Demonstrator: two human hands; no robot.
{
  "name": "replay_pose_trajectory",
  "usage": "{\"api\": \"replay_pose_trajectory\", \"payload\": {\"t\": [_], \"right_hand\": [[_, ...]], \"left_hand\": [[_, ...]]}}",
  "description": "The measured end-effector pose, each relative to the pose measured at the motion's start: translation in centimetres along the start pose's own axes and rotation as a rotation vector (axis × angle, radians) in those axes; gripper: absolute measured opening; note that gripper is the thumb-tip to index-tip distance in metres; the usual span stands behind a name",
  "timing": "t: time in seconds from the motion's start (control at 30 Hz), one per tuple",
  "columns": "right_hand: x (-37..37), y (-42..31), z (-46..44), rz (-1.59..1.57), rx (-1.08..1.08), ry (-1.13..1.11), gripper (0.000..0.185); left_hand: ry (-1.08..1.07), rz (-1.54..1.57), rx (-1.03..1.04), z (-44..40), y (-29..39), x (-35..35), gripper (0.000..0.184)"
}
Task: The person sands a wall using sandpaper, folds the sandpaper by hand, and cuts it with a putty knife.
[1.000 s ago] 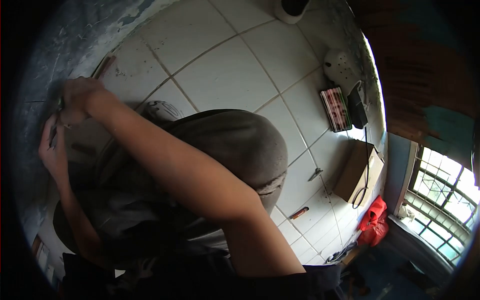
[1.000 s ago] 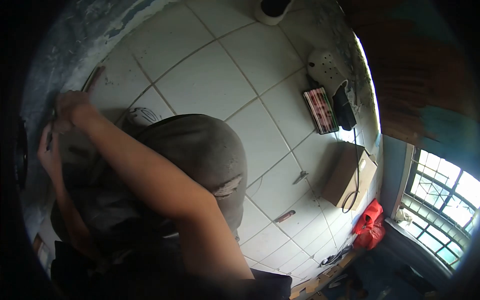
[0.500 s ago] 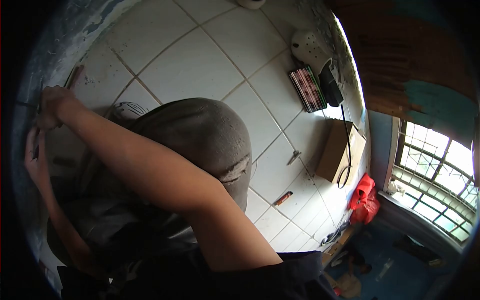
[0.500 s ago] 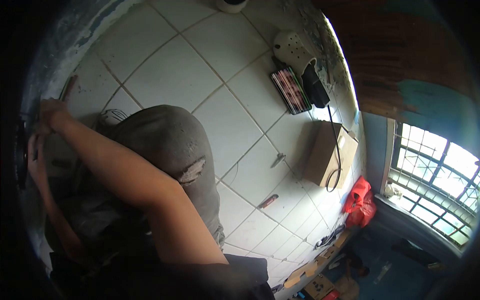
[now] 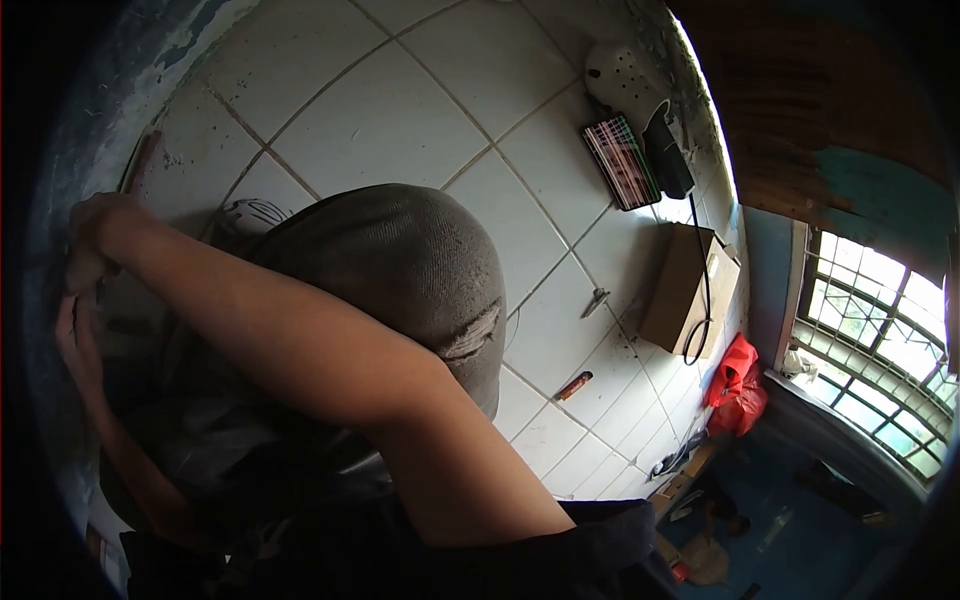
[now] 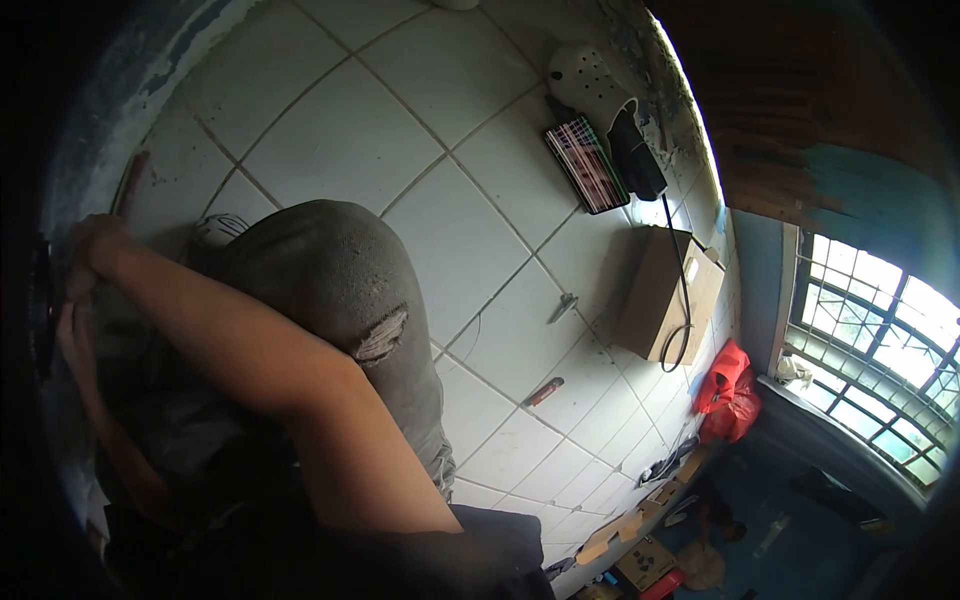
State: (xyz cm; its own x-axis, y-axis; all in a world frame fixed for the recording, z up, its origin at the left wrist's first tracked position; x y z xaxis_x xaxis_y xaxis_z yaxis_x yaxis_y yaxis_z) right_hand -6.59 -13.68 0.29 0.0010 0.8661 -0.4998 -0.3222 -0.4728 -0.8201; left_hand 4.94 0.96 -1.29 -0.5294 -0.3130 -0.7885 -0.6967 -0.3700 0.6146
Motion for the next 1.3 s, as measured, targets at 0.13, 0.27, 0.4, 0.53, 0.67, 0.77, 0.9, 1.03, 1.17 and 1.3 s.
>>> {"api": "replay_pose_trajectory", "payload": {"t": [0.13,0.27,0.4,0.53,0.67,0.77,0.9,1.03,1.17,1.3], "right_hand": [[1.1,-1.2,-0.7,0.072,-0.126,-0.091,0.032],[1.0,-0.7,0.6,-0.068,-0.041,-0.109,0.036],[-0.3,-1.4,3.3,-0.245,-0.004,-0.138,0.023],[-0.9,-2.1,4.6,-0.384,-0.001,-0.179,0.023],[-0.6,-3.1,4.6,-0.619,-0.059,-0.236,0.027],[-0.3,-2.8,4.1,-0.593,-0.072,-0.237,0.029],[-0.4,-3.1,4.0,-0.542,-0.111,-0.241,0.029],[-1.0,-3.6,4.4,-0.644,-0.147,-0.221,0.026],[-2.0,-3.6,5.3,-0.636,-0.11,-0.199,0.022],[-1.5,-3.9,4.7,-0.682,-0.161,-0.177,0.021]], "left_hand": [[0.027,0.283,-0.297,0.9,-5.2,-0.7,0.031],[0.198,0.465,-0.384,2.1,-6.2,-1.8,0.033],[0.076,0.612,-0.598,2.9,-4.8,-0.8,0.023],[-0.08,0.758,-0.576,3.5,-6.3,-0.4,0.019],[-0.037,1.136,-0.424,3.2,-3.3,0.3,0.012],[-0.094,1.217,-0.372,2.5,1.0,1.3,0.01],[-0.162,1.429,-0.32,2.3,3.5,1.9,0.008],[-0.178,1.482,-0.067,2.5,1.6,2.3,0.01],[-0.171,1.451,-0.044,3.1,1.3,2.6,0.01],[-0.171,1.464,-0.126,2.9,2.5,2.7,0.01]]}}
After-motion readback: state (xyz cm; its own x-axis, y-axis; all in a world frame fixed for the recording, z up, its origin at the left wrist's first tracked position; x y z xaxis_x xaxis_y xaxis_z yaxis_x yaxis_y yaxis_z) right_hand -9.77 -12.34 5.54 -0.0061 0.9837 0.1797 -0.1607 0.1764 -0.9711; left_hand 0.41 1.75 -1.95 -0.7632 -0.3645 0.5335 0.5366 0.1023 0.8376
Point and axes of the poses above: each hand's wrist, its own z-axis away from the middle knuckle, its own x-axis out of the palm, y = z × x, the point moved 8 cm from there along -z, towards the middle knuckle, and after that the axes turned 4 degrees about z, right-handed, at the moved point
